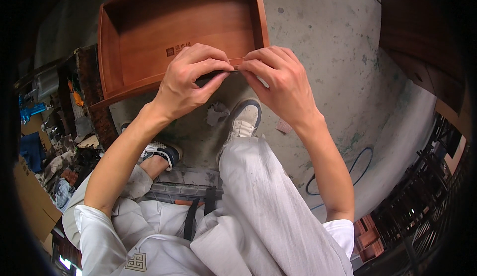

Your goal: The person sands the edges and surfaces of wooden drawer and cabinet components using sandpaper, applying adhesive to some areas, and then fits a drawer into a finished cabinet unit.

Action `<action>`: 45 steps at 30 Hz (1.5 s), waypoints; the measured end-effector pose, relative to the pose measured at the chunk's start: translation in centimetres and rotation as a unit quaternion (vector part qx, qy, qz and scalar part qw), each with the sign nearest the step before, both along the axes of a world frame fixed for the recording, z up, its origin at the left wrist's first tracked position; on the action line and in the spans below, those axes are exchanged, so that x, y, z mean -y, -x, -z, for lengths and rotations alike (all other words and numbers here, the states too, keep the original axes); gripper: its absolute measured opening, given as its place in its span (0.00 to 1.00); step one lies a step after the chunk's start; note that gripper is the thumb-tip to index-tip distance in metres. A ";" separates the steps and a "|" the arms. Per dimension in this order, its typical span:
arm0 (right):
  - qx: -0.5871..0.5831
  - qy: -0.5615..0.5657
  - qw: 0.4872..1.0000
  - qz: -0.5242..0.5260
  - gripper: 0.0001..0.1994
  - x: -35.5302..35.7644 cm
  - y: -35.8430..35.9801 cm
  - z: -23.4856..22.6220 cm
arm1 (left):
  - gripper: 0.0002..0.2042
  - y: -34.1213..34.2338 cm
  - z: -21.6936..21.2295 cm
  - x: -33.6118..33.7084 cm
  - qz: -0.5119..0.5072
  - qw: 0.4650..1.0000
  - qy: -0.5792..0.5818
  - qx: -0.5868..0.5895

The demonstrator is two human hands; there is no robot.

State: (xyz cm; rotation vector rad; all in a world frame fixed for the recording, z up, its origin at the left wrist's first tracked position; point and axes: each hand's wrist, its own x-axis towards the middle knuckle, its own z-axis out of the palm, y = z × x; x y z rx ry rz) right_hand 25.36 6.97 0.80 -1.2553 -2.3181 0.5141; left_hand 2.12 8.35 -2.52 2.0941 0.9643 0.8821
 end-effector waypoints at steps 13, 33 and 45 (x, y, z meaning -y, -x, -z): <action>0.004 0.001 1.000 -0.002 0.06 -0.2 0.0 -0.2 | 0.08 -0.1 -0.3 0.0 0.010 1.000 0.021 -0.003; -0.020 -0.017 0.990 0.140 0.08 2.6 1.4 0.8 | 0.20 7.6 -0.5 -0.8 0.045 0.970 0.058 -0.230; -0.020 -0.031 0.989 0.141 0.07 2.5 2.0 0.8 | 0.19 7.6 -0.5 -0.9 0.050 0.970 0.065 -0.230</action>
